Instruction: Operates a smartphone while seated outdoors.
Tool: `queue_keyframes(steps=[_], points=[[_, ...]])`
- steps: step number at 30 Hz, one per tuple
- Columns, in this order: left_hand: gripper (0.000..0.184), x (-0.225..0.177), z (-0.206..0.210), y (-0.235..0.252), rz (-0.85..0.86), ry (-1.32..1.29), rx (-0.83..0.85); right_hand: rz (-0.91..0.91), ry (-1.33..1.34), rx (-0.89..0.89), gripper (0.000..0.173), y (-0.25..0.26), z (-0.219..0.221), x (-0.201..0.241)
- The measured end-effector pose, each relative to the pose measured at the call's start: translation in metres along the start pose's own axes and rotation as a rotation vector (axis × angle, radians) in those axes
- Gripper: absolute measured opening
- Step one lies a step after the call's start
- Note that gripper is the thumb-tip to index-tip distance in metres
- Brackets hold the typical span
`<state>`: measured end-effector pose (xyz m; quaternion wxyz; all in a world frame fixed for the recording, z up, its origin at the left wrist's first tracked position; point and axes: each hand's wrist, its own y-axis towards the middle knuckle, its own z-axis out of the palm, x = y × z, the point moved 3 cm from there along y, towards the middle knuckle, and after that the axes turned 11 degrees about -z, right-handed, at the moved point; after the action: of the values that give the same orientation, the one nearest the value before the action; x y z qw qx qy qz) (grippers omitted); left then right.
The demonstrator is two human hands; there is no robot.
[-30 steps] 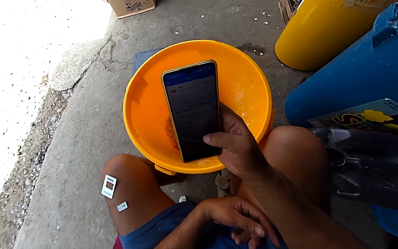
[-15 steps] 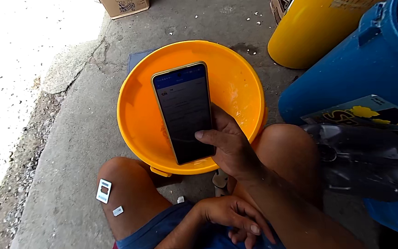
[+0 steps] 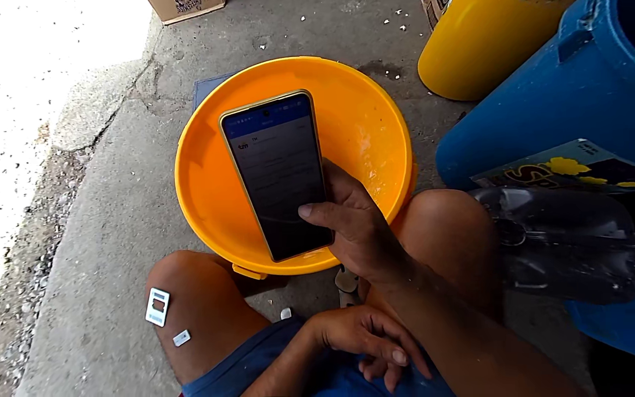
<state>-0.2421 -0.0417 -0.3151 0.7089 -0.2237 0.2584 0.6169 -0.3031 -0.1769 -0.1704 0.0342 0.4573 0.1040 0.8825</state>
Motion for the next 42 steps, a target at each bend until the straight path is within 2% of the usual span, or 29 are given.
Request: queue_keyframes(steps=[3, 7, 11, 12, 13, 14, 15, 16, 18, 20, 28, 34, 42], points=[[0.032, 0.001, 0.001, 0.000, 0.006, -0.002, 0.000, 0.003, 0.016, 0.011, 0.044, -0.001, 0.000, 0.000], [0.031, 0.003, 0.001, -0.001, -0.008, 0.004, -0.004, 0.000, -0.018, 0.026, 0.059, -0.002, 0.001, -0.001], [0.030, -0.001, 0.003, 0.000, 0.040, 0.001, 0.035, 0.018, -0.024, 0.030, 0.062, -0.003, 0.002, -0.003], [0.027, -0.022, 0.013, -0.005, 0.013, 0.036, -0.004, 0.021, -0.026, 0.031, 0.062, -0.003, 0.002, -0.003], [0.024, -0.064, 0.037, -0.014, -0.110, 0.116, -0.156, 0.023, -0.028, 0.033, 0.062, -0.003, 0.003, -0.003], [0.025, -0.123, 0.074, -0.022, -0.409, 0.234, -0.449, 0.025, -0.030, 0.031, 0.061, -0.003, 0.003, -0.003], [0.027, -0.168, 0.102, -0.026, -0.636, 0.305, -0.628, 0.027, -0.028, 0.030, 0.061, -0.003, 0.003, -0.003], [0.027, -0.188, 0.115, -0.035, -0.659, 0.310, -0.691, 0.026, -0.026, 0.029, 0.059, -0.002, 0.003, -0.003], [0.026, -0.181, 0.119, -0.067, -0.384, 0.216, -0.675, 0.013, -0.034, 0.027, 0.054, -0.001, 0.004, -0.002], [0.026, -0.172, 0.119, -0.078, -0.263, 0.198, -0.691, -0.004, -0.045, 0.029, 0.049, -0.001, 0.004, 0.000], [0.022, -0.155, 0.119, -0.093, -0.153, 0.088, -0.802, 0.007, -0.112, -0.021, 0.037, -0.006, 0.003, 0.008], [0.022, -0.163, 0.121, -0.096, -0.208, 0.136, -0.825, 0.002, -0.125, -0.042, 0.037, -0.004, 0.003, 0.008], [0.024, -0.169, 0.120, -0.089, -0.201, 0.121, -0.794, 0.001, -0.117, -0.042, 0.037, -0.003, 0.003, 0.007]])
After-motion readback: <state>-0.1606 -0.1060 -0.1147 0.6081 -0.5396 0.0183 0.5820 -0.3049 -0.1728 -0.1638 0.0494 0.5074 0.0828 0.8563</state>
